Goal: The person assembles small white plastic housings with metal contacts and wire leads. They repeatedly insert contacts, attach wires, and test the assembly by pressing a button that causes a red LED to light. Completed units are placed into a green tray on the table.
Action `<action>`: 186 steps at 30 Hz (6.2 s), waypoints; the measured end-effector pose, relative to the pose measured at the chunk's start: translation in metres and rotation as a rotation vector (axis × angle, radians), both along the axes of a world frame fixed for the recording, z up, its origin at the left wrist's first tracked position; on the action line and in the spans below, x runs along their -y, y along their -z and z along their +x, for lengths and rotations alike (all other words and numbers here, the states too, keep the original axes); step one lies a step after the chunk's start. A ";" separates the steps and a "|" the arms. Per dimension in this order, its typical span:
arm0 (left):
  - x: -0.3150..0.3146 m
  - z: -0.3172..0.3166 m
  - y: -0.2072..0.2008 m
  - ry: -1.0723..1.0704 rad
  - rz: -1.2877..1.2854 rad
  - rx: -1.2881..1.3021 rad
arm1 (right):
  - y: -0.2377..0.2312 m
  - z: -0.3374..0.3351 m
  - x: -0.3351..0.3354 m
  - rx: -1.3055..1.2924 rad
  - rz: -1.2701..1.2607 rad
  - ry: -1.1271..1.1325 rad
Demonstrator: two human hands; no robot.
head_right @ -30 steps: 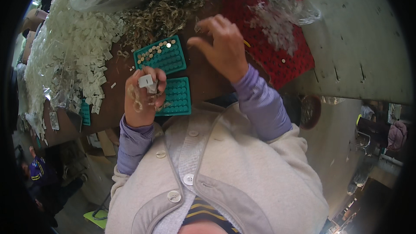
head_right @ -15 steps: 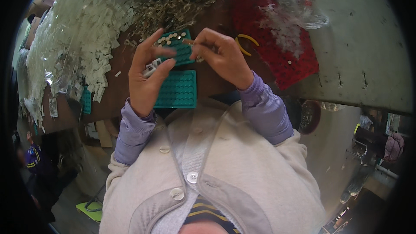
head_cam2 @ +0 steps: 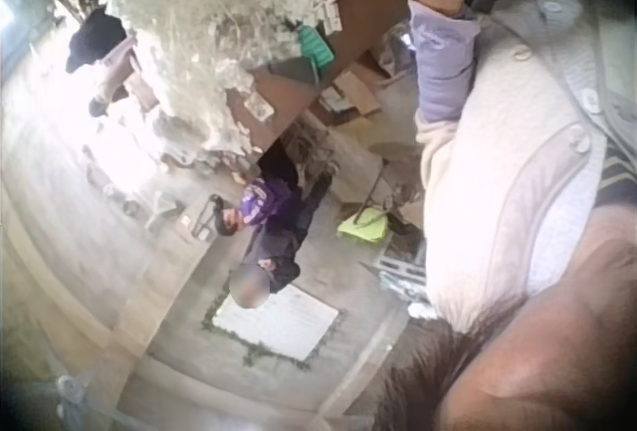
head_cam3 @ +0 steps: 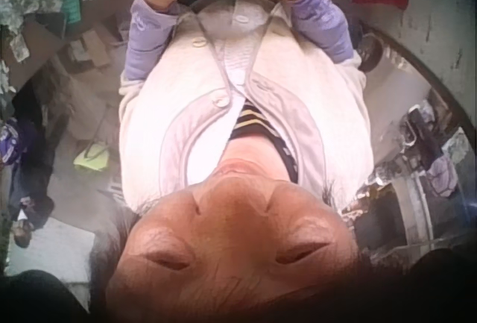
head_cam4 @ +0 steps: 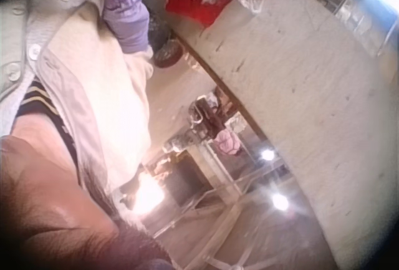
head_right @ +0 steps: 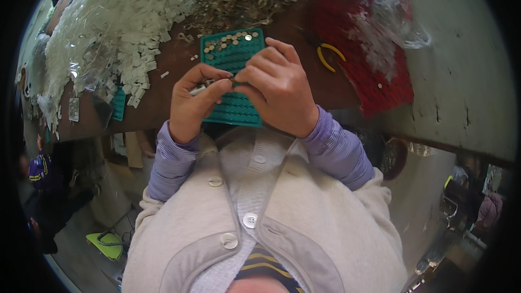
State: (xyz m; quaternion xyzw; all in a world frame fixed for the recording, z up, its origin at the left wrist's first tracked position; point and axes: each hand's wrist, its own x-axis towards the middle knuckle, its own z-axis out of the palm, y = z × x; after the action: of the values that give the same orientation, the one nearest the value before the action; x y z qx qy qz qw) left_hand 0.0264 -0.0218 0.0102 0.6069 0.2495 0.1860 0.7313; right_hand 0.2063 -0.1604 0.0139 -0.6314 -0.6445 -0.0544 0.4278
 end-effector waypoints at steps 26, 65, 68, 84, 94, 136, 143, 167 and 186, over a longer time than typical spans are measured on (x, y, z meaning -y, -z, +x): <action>-0.157 -0.016 0.023 -0.255 0.471 -0.155 | 0.018 -0.022 -0.033 -0.897 -0.082 -0.267; -0.047 -0.032 0.002 0.018 0.349 0.010 | -0.015 -0.019 -0.038 -0.970 -0.444 -0.340; -0.050 -0.033 0.007 0.068 0.301 0.014 | -0.019 -0.019 -0.042 -0.896 -0.525 -0.315; -0.002 -0.028 0.009 -0.094 0.394 -0.015 | 0.002 -0.031 -0.019 -0.051 -0.024 -0.023; 0.004 -0.025 0.014 -0.134 -0.080 -0.032 | 0.017 -0.043 -0.017 -0.107 0.027 0.007; 0.005 -0.017 0.016 -0.186 -0.057 0.051 | 0.001 -0.029 -0.047 -0.110 0.161 -0.099; -0.016 -0.029 0.024 -0.264 -0.215 0.081 | 0.010 -0.024 -0.073 -0.211 0.152 -0.085; 0.004 -0.020 0.011 -0.205 -0.060 0.063 | 0.002 -0.034 -0.049 -0.235 0.160 -0.090; 0.009 -0.011 0.003 0.041 -0.195 0.101 | -0.008 -0.027 -0.020 -0.047 0.170 0.184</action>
State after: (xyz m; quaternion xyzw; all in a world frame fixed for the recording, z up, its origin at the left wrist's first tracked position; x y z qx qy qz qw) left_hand 0.0151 -0.0305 0.0073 0.5276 0.2169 0.1763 0.8022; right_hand 0.1795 -0.1402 0.0223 -0.6505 -0.5667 -0.1331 0.4878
